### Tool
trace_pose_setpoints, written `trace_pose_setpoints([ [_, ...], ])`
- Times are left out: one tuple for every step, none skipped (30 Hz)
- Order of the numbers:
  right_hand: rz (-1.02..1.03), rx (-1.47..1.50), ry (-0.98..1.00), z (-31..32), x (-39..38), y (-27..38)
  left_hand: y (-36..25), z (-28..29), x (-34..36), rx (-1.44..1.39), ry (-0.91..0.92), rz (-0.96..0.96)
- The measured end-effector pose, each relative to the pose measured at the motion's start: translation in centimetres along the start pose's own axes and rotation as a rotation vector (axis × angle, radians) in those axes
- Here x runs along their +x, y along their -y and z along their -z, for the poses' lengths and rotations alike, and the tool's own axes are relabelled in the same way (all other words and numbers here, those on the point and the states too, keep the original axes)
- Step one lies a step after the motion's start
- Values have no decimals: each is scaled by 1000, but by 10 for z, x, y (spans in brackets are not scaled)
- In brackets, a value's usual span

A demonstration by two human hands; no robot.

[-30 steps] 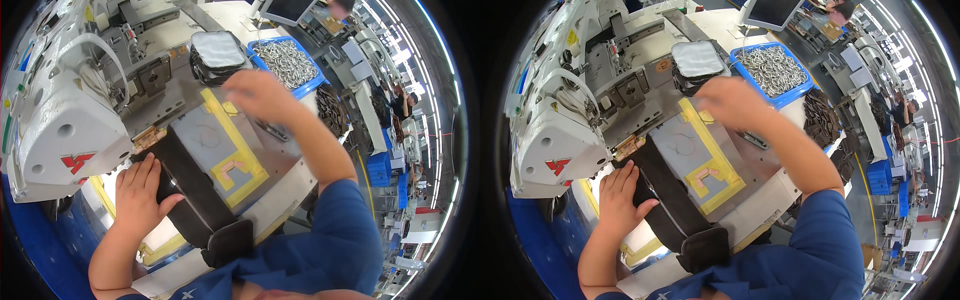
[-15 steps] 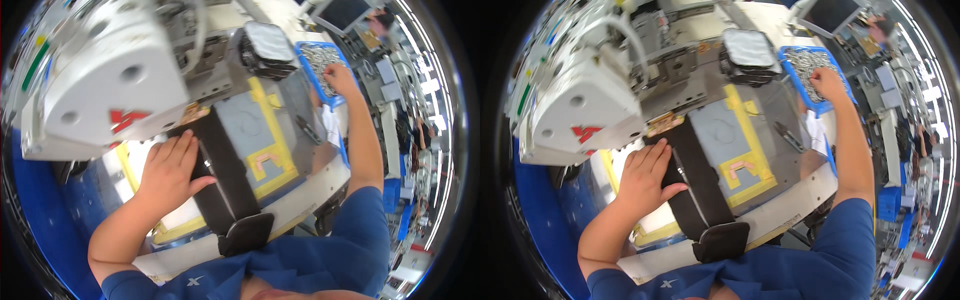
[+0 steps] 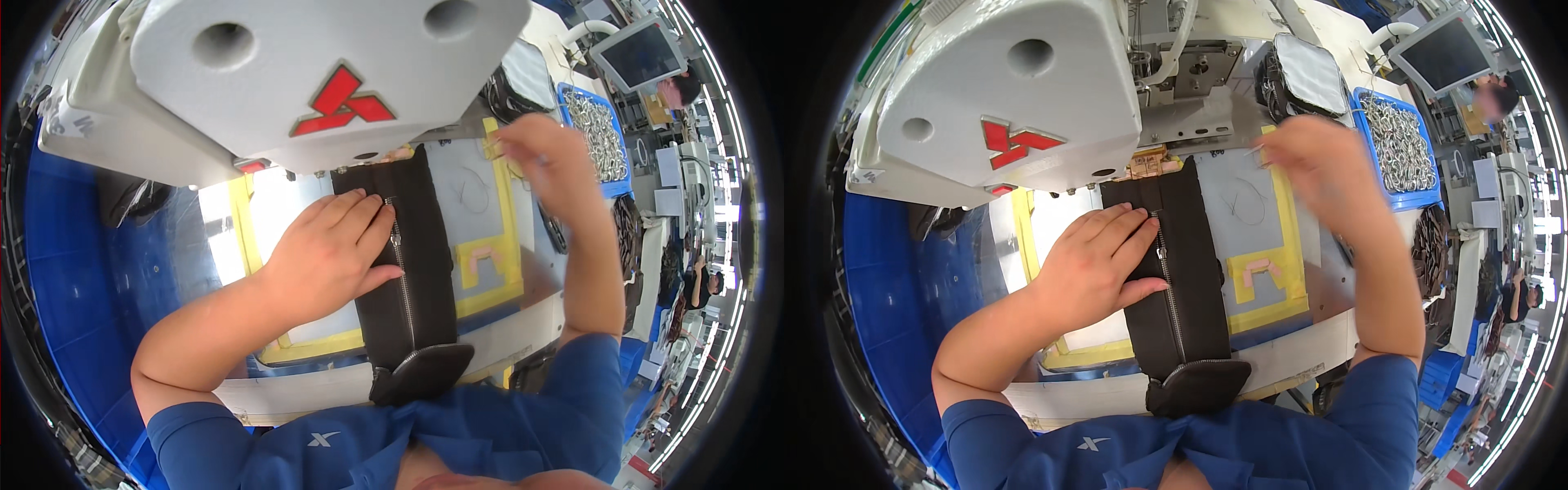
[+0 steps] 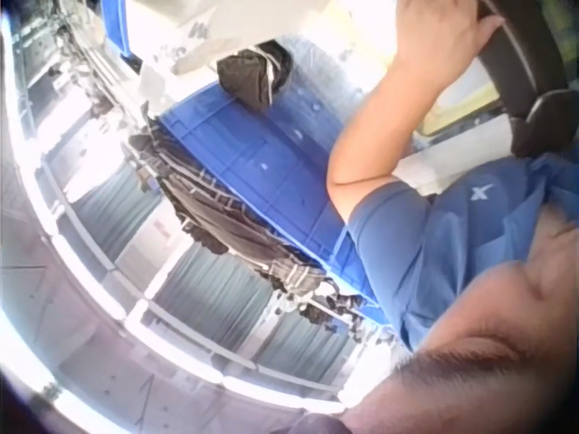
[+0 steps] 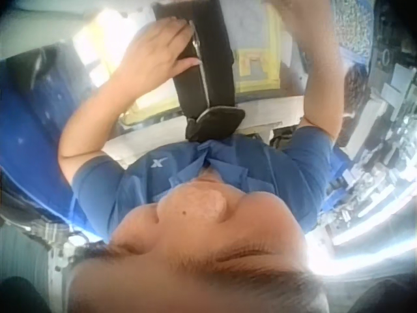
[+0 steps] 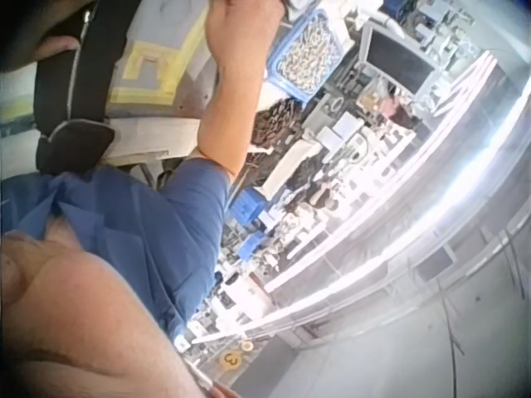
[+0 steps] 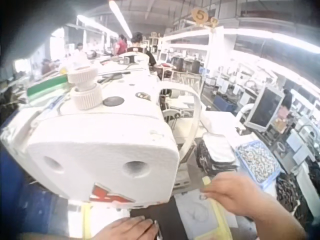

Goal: The person operates an industrial sewing machine to stitch a zipper onto a black fabric pouch. They repeatedly align the zipper tape, guide the pouch under the needle, and sew along the edge. The person also handles a plaid fabric piece and a white lining, attaching them to the pouch during the process.

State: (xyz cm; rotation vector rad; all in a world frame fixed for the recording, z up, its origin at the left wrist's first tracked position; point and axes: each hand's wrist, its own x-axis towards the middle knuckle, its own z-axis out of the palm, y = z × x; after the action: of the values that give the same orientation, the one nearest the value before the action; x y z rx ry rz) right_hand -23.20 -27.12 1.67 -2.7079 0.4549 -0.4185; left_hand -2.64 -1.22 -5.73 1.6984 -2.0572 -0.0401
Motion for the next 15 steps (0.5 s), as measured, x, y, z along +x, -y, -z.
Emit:
trace_pose_setpoints([
  [213,37,67,-19,2,6,0,1,1,-13,9,-3],
  [259,78,134,-34,10,22,0,3,0,-18,20,7],
  [305,117,204,-45,17,36,-1,4,-1,-32,28,12],
  [301,124,215,-52,21,42,-1,5,-1,-46,36,18],
  [298,131,227,-60,23,44,-1,5,-2,-60,44,24],
  [298,138,243,-65,26,46,0,5,-2,-58,38,22],
  [268,163,232,-66,27,47,0,4,-1,-56,31,20],
  [238,187,221,-67,26,49,1,3,-1,-53,24,19],
  [207,214,210,-68,25,49,1,2,0,-52,21,23],
  [202,220,217,-69,24,48,1,1,0,-51,17,27],
  [196,224,223,-70,24,47,1,1,0,-51,14,30],
  [185,227,226,-70,22,45,1,1,0,-38,17,42],
  [216,233,186,-73,22,45,2,1,-1,-26,19,54],
  [246,238,146,-78,21,45,2,1,-1,-14,21,64],
  [278,242,104,-82,20,44,2,1,-1,-9,20,76],
])
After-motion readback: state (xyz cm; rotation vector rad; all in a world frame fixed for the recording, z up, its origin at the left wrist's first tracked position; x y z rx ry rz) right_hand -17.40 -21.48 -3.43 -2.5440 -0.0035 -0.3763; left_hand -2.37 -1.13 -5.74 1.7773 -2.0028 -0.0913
